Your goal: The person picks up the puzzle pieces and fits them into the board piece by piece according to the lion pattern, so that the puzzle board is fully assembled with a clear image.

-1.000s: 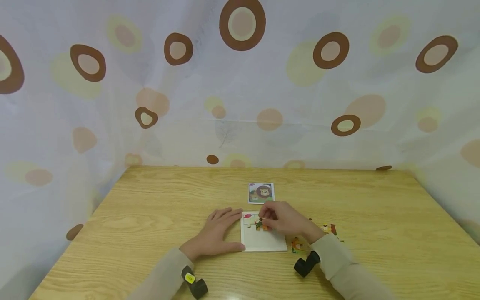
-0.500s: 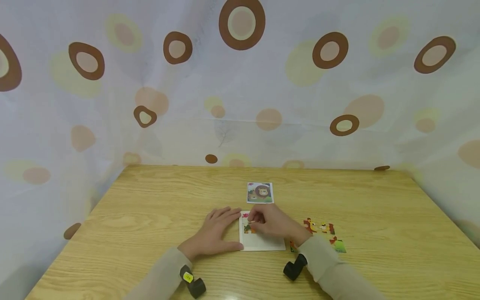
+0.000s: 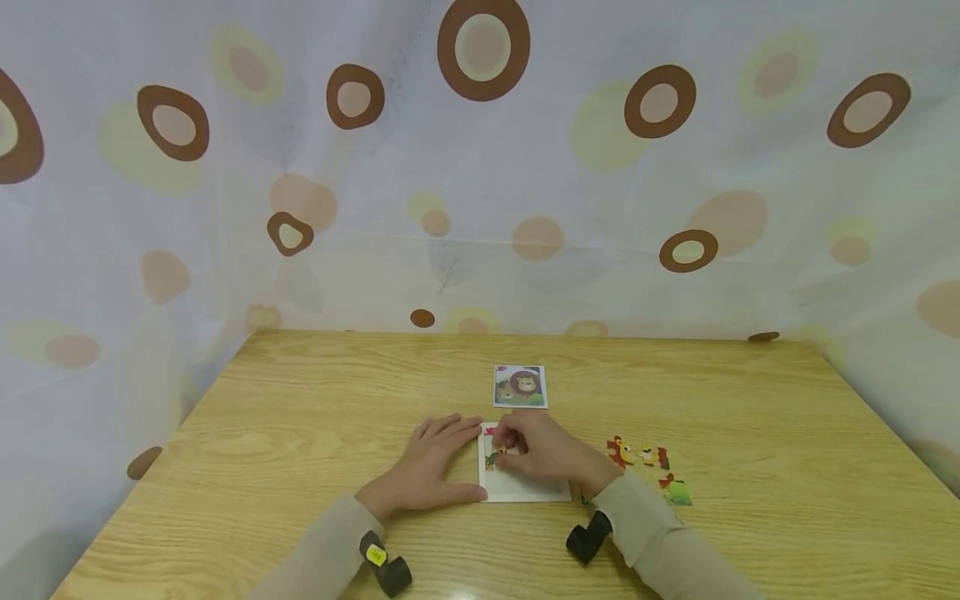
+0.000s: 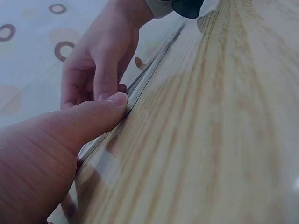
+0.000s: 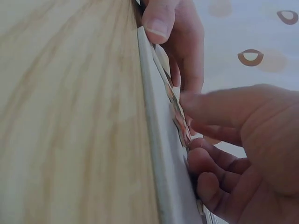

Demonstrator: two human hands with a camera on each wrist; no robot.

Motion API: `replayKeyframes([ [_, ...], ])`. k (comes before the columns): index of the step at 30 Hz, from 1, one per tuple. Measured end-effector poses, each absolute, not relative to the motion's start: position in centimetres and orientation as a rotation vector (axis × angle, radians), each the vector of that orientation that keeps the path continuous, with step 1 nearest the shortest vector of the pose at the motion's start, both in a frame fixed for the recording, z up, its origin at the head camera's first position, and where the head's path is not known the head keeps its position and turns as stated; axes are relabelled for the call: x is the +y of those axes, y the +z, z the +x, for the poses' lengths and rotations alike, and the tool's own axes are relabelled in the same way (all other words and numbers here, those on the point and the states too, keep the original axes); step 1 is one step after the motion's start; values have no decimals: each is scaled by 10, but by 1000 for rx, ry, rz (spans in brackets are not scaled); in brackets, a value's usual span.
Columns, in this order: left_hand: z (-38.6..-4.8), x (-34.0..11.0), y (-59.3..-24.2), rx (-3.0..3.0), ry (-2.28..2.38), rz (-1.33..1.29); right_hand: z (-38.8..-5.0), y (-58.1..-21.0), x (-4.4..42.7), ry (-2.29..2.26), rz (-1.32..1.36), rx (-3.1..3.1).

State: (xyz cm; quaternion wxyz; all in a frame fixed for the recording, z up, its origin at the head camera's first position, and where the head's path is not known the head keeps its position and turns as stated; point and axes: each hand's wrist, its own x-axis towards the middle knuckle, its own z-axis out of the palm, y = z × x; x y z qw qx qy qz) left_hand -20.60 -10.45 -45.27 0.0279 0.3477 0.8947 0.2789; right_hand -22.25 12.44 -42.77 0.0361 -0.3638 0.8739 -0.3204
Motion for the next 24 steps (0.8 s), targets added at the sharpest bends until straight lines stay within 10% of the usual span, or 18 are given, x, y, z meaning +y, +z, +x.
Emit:
replayKeyframes([
  [24,-205,-104,-452,2754,863,1077,-217,-428,131,-951,-1169,2677],
])
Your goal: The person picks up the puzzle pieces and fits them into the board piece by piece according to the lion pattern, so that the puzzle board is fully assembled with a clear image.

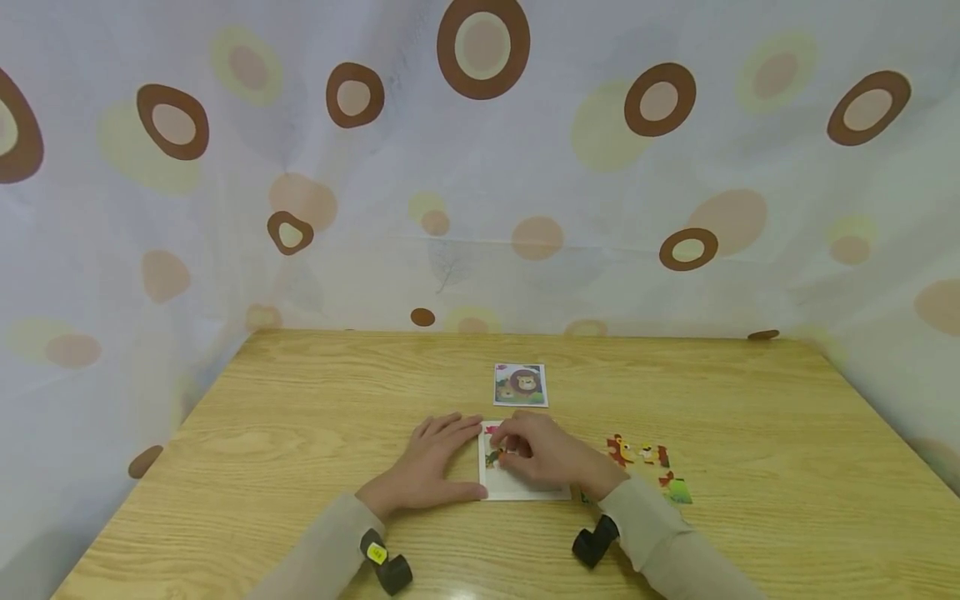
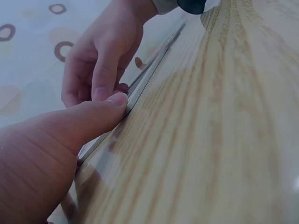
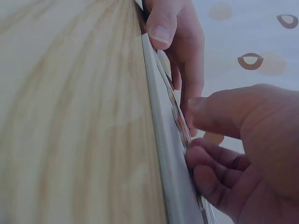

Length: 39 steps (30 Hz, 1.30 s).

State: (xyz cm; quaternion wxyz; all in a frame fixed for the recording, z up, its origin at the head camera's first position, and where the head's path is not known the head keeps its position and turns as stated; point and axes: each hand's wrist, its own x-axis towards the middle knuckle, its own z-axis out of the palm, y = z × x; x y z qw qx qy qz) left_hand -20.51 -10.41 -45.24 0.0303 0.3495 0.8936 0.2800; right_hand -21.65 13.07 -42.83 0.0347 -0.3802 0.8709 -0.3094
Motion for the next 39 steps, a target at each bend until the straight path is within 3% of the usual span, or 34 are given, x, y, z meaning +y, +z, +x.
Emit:
replayKeyframes([
  [23,-207,-104,-456,2794,779,1094,-212,-407,238,-1015,-905,2918],
  [39,-207,-102,-458,2836,771,1087,-209,-403,264,-776,-696,2835],
])
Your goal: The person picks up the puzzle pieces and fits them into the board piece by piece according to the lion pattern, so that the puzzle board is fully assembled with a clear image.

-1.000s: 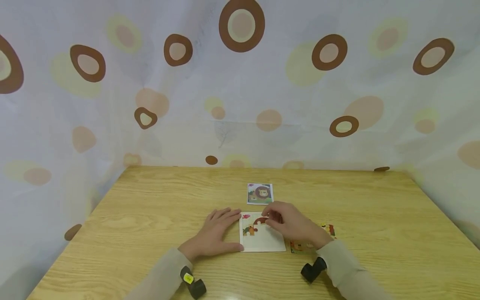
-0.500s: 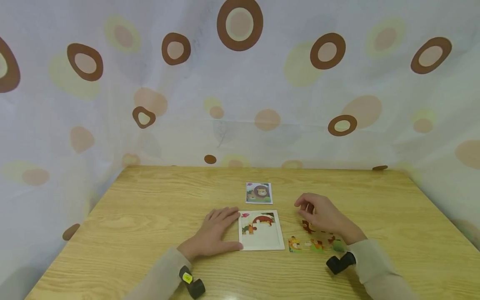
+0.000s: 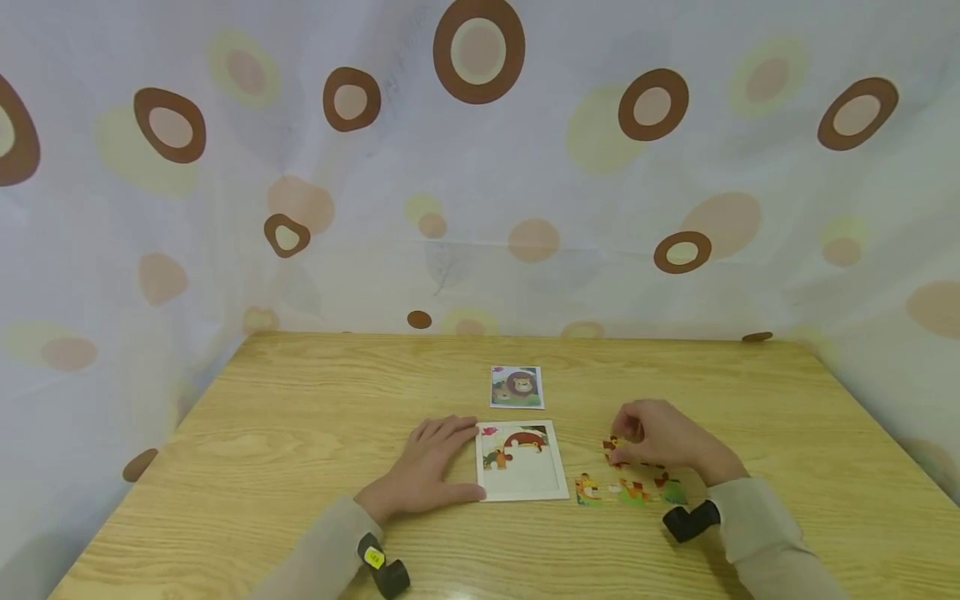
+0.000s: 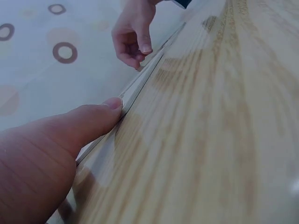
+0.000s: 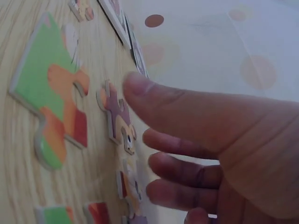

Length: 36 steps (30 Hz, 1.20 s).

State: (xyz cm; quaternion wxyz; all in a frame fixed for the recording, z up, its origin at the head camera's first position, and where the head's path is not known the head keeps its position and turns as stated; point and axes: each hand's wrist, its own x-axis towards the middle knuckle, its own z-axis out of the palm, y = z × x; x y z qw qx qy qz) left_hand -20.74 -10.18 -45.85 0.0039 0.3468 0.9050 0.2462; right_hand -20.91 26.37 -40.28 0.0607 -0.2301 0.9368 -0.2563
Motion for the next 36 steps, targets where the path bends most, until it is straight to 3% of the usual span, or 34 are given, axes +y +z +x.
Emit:
replayKeyframes([
  [13,-205,-102,-454,2806,800,1076,-207,-403,263,-723,-523,2816],
  [36,-205,-102,-455,2819,795,1068,-215,-419,251,-964,-896,2822],
])
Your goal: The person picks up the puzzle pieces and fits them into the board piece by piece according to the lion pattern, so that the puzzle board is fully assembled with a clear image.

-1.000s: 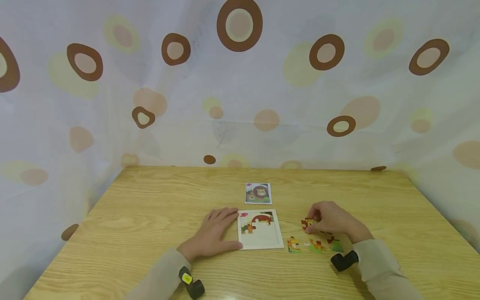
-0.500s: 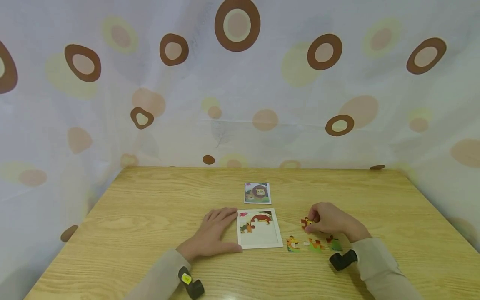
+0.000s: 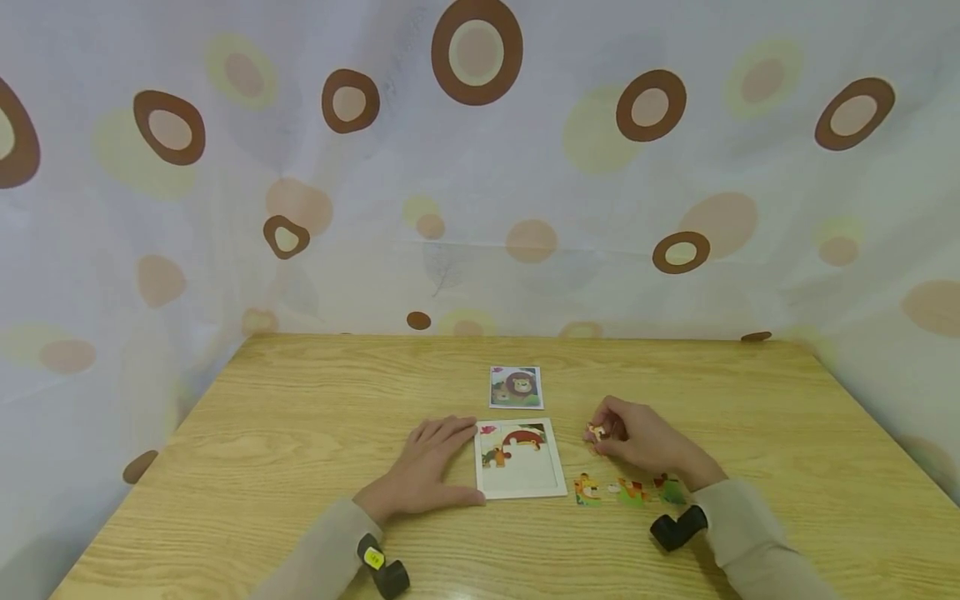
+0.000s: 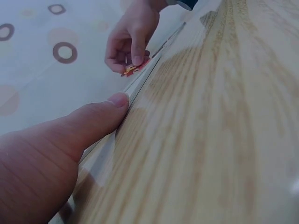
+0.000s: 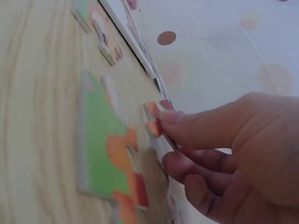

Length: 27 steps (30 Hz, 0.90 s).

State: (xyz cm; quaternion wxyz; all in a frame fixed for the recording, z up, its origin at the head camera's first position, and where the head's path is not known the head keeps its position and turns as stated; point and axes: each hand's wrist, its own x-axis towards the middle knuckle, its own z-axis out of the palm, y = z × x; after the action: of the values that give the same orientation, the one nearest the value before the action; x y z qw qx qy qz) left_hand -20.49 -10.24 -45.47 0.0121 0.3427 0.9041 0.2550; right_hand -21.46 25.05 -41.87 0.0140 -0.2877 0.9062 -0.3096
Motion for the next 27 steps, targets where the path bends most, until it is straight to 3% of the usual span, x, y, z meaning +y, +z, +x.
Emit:
replayKeyframes([
  [10,-205,-102,-454,2804,806,1053,-215,-423,231,-1071,-779,2875],
  [27,-205,-101,-454,2811,797,1032,-216,-425,193,-1223,-855,2649],
])
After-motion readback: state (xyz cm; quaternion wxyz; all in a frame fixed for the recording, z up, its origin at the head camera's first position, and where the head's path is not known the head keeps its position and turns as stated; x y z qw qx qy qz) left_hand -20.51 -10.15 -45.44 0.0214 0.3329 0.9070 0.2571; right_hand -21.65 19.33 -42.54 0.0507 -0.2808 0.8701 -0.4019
